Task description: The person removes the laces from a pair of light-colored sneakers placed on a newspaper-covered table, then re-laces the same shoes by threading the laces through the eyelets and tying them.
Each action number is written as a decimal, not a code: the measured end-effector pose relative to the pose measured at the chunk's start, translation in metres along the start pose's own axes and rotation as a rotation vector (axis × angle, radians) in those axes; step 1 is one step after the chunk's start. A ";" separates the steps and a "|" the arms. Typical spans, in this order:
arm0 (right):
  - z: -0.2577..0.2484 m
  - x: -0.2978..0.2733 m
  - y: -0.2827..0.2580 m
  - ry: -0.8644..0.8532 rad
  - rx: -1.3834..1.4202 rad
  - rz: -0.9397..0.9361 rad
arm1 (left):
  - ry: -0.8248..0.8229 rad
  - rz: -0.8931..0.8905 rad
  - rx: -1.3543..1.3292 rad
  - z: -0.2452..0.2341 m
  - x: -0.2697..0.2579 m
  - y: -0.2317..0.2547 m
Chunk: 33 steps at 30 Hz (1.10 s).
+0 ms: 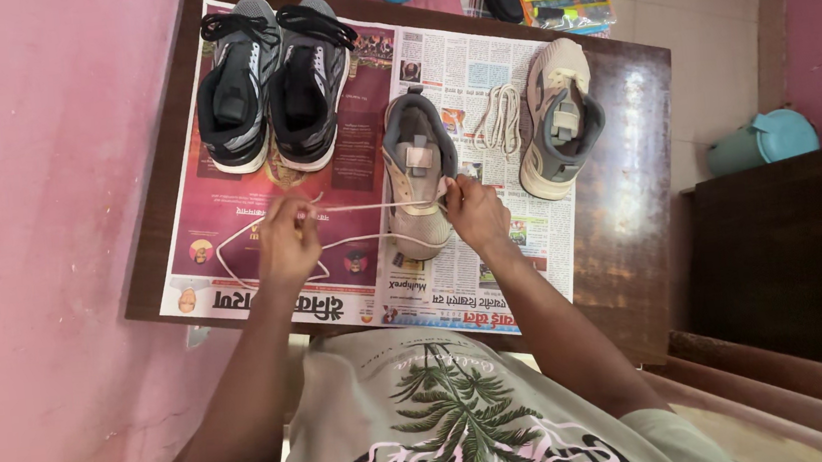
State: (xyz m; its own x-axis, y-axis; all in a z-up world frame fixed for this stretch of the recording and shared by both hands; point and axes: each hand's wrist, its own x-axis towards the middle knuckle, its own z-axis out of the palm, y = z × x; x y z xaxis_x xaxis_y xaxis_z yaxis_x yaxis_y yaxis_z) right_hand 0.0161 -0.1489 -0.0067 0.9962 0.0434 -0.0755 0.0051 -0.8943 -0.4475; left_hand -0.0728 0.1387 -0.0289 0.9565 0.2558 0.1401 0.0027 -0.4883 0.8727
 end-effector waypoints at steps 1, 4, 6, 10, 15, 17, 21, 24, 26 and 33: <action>0.001 0.000 0.001 0.001 -0.001 -0.003 | -0.076 -0.101 -0.050 0.004 -0.003 -0.003; 0.003 0.000 0.001 -0.008 0.014 -0.003 | -0.185 -0.364 -0.314 0.019 -0.005 -0.011; 0.004 -0.001 0.001 -0.025 0.046 0.009 | -0.176 -0.463 -0.517 0.030 -0.003 -0.014; 0.000 0.001 -0.001 -0.045 0.053 0.027 | -0.119 -0.540 -0.747 0.052 0.009 -0.015; -0.001 0.001 -0.001 -0.054 0.070 0.018 | -0.049 -0.600 -1.017 0.069 0.019 -0.015; 0.000 0.001 -0.002 -0.049 0.073 0.026 | 0.000 -0.712 -1.183 0.067 0.024 -0.013; 0.000 0.003 0.000 -0.080 0.080 0.076 | 0.093 -0.742 -1.343 0.060 0.028 -0.009; 0.000 0.002 -0.002 -0.054 0.089 0.081 | 0.157 -0.763 -1.305 0.054 0.027 -0.013; 0.000 0.001 -0.003 -0.064 0.071 0.113 | 0.220 -0.738 -1.257 0.047 0.025 -0.028; 0.000 0.002 -0.001 -0.085 0.029 0.139 | 0.661 -0.586 -1.271 -0.045 0.008 -0.138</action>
State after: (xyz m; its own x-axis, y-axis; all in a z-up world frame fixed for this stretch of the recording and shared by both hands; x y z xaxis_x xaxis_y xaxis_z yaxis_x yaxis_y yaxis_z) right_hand 0.0184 -0.1478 -0.0063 0.9761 -0.0410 -0.2134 -0.1361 -0.8809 -0.4534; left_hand -0.0789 0.2454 -0.1268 0.6140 0.6293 -0.4763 -0.2510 0.7279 0.6381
